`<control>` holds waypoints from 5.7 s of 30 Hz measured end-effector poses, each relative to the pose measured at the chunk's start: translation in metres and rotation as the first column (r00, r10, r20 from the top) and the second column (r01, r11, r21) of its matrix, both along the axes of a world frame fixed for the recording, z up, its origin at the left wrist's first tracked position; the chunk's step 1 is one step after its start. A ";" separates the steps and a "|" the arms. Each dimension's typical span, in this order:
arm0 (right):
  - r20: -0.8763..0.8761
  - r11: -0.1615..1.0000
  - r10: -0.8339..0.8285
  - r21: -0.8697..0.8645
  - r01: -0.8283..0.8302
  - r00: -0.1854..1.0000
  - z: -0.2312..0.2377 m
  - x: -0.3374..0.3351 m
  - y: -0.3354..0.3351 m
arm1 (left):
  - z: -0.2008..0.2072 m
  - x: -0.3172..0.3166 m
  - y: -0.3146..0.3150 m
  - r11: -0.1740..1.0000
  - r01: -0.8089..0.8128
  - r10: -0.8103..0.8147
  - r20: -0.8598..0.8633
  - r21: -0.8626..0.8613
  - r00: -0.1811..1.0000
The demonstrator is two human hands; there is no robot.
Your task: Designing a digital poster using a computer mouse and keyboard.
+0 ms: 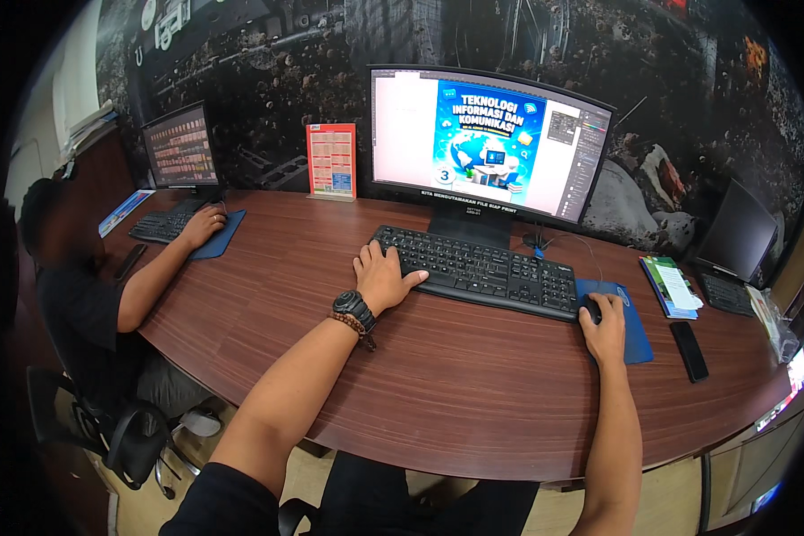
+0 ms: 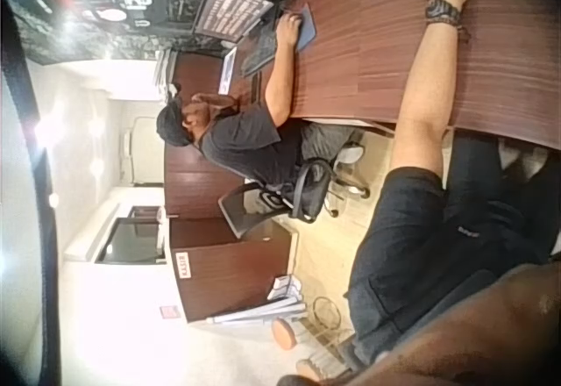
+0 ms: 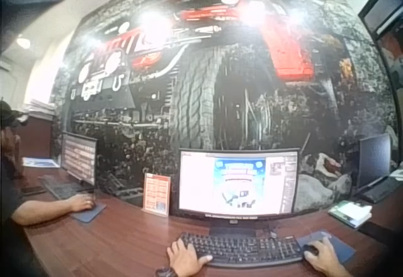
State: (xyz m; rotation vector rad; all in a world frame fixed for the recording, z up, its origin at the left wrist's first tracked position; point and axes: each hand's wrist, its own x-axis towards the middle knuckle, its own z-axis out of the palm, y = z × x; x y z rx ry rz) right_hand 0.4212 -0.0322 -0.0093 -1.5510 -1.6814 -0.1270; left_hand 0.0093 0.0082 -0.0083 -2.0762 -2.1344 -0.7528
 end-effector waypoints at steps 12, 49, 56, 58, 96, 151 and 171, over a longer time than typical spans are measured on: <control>-0.016 0.999 0.031 0.017 -0.031 0.999 -0.001 0.003 0.001 | 0.002 0.000 0.000 1.000 0.009 -0.009 0.010 -0.015 1.000; -0.038 0.998 -0.063 -0.009 0.062 0.997 0.000 0.001 0.000 | 0.003 -0.001 -0.001 0.999 0.014 -0.013 0.025 -0.029 1.000; -0.040 0.998 -0.066 -0.024 0.065 0.997 0.001 0.002 -0.002 | 0.000 0.001 0.000 1.000 0.015 -0.015 0.027 -0.020 1.000; -0.047 0.997 -0.069 -0.028 0.068 0.996 0.002 -0.001 -0.002 | 0.000 0.000 0.000 1.000 0.011 -0.010 0.020 -0.020 1.000; -0.037 0.997 -0.070 -0.020 0.069 0.997 0.001 0.002 -0.001 | 0.001 -0.001 0.001 0.999 0.018 -0.018 0.006 -0.036 1.000; -0.039 0.993 -0.117 0.020 0.118 0.992 -0.004 0.005 0.002 | 0.005 0.000 -0.002 0.998 0.022 -0.020 0.035 -0.055 0.999; -0.050 0.993 -0.112 0.021 0.113 0.992 -0.005 0.007 0.003 | -0.002 0.001 0.002 1.000 0.010 -0.010 0.007 -0.013 1.000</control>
